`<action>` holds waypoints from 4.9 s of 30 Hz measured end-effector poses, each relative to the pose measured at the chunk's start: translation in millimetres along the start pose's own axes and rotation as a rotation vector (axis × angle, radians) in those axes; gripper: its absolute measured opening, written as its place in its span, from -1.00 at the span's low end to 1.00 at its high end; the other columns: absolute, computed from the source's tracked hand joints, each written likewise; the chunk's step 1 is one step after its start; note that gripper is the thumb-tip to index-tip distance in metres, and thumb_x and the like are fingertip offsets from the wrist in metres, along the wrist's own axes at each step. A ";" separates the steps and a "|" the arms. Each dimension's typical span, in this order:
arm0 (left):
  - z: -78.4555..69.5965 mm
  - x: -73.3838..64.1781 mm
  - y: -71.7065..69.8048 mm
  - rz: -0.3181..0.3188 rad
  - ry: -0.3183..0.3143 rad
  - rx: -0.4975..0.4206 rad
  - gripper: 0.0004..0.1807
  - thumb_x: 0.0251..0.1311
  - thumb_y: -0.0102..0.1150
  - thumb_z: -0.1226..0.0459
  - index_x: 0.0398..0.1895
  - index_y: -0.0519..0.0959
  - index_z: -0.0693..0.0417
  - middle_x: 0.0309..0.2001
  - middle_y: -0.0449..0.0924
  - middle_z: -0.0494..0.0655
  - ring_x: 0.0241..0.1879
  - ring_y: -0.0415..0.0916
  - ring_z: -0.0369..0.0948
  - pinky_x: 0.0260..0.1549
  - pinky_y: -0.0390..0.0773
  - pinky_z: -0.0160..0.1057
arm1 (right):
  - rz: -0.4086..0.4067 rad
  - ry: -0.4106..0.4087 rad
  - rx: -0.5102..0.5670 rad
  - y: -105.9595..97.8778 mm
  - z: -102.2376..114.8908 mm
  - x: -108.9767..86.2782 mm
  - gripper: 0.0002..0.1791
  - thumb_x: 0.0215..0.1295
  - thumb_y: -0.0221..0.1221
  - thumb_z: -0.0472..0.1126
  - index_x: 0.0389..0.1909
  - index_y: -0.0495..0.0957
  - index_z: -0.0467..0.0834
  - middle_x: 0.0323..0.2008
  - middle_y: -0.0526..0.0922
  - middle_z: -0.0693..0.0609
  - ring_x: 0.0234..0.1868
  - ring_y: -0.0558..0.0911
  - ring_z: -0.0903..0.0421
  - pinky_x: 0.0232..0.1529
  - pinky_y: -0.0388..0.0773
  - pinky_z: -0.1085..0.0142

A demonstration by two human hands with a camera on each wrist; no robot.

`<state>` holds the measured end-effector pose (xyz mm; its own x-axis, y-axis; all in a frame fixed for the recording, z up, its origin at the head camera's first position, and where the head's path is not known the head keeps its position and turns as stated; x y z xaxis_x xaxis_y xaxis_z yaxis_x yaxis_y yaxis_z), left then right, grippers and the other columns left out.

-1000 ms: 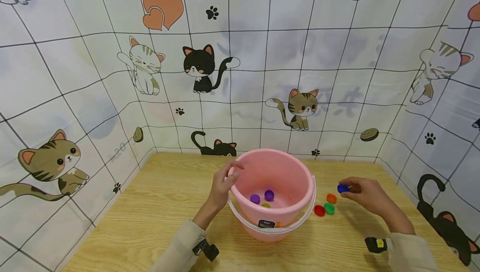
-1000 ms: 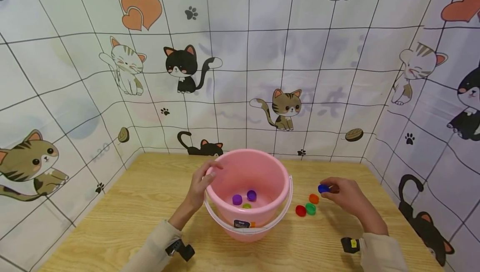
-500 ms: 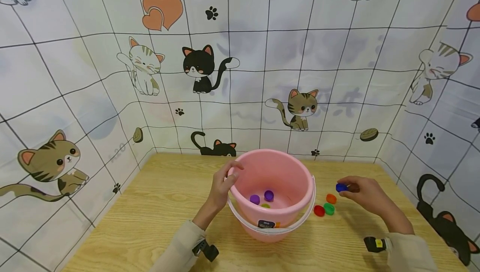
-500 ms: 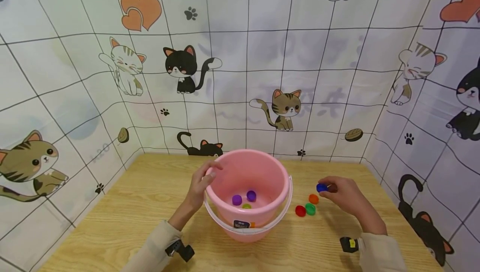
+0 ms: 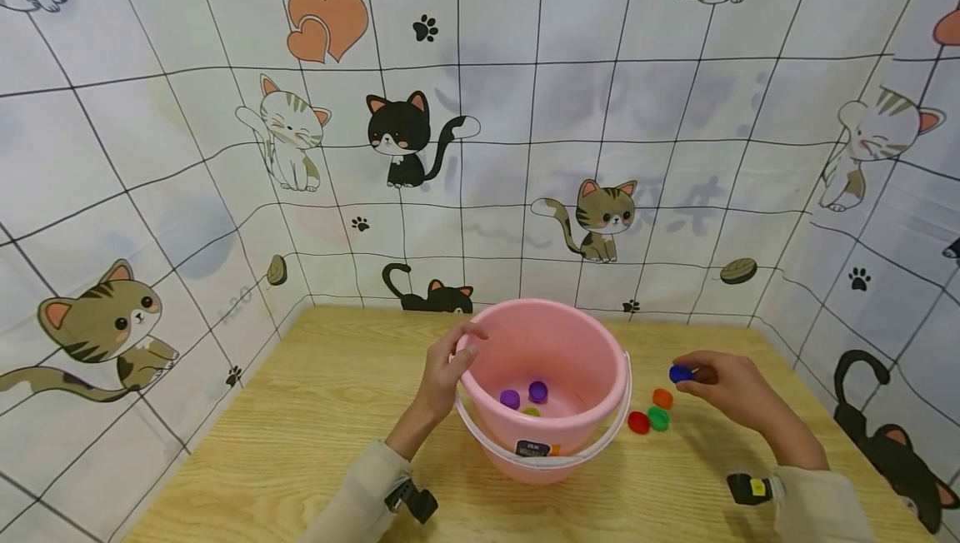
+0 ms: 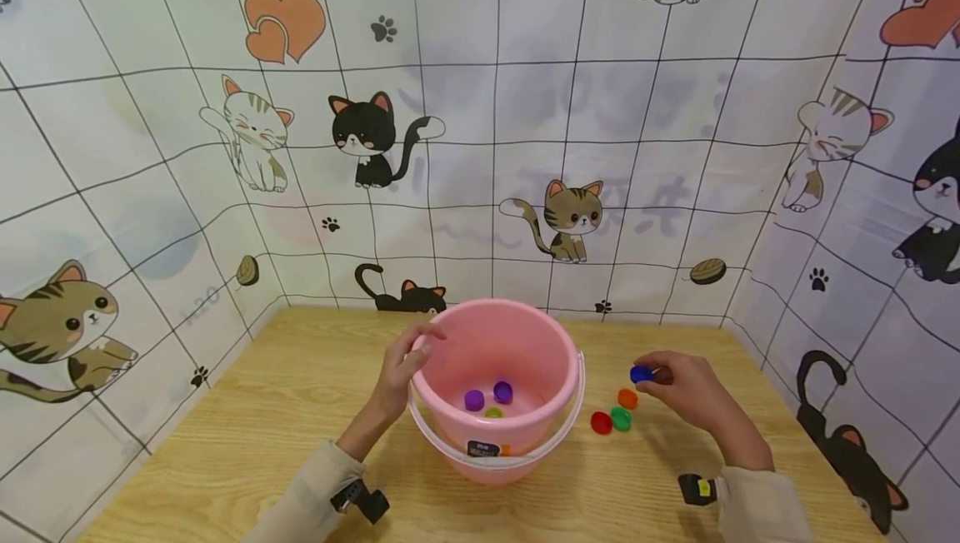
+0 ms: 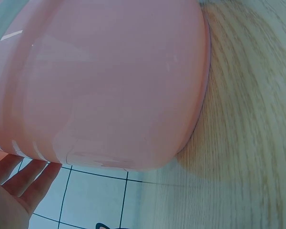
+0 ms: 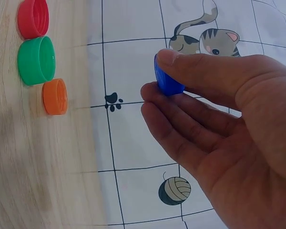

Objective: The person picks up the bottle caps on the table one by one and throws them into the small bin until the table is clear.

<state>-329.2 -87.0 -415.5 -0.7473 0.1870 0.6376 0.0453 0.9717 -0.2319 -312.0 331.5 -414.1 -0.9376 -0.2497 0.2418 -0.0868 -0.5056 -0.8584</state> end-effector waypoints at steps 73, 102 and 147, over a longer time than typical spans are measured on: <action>0.8 -2.0 0.7 0.003 -0.014 -0.008 -0.65 0.37 -0.08 0.17 0.01 0.60 0.14 -0.04 0.65 0.23 -0.21 0.57 0.11 -0.31 0.71 -0.15 | 0.009 -0.121 0.010 -10.5 47.8 26.0 -0.62 0.31 0.36 -0.26 0.09 0.64 -0.34 -0.11 0.78 -0.20 -0.19 0.78 -0.04 -0.22 0.75 0.13; -0.6 -0.6 -0.5 0.001 -0.006 -0.001 -0.64 0.37 -0.09 0.15 0.01 0.61 0.13 -0.04 0.66 0.20 -0.18 0.58 0.08 -0.29 0.72 -0.10 | 0.033 -0.171 -0.017 -29.6 82.3 50.6 -0.65 0.33 0.34 -0.24 0.09 0.65 -0.28 -0.11 0.78 -0.18 -0.18 0.79 -0.03 -0.19 0.75 0.10; -1.1 -0.7 -0.6 -0.005 -0.037 0.012 -0.65 0.34 -0.09 0.14 0.00 0.61 0.06 -0.02 0.66 0.16 -0.21 0.60 0.17 -0.31 0.72 -0.03 | 0.073 -0.298 -0.033 -34.8 158.2 96.6 -0.64 0.31 0.34 -0.30 0.09 0.65 -0.33 -0.09 0.76 -0.17 -0.20 0.78 0.04 -0.12 0.75 0.06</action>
<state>-327.9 -87.6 -415.0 -0.7717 0.1767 0.6109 0.0338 0.9707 -0.2380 -346.4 194.3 -289.3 -0.8024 -0.5177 0.2967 -0.0386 -0.4512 -0.8916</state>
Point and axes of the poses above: each hand's wrist, its own x-axis towards the middle knuckle, its own y-axis out of the palm, z = x × y, the point moved 4 cm from there along x, towards the middle knuckle
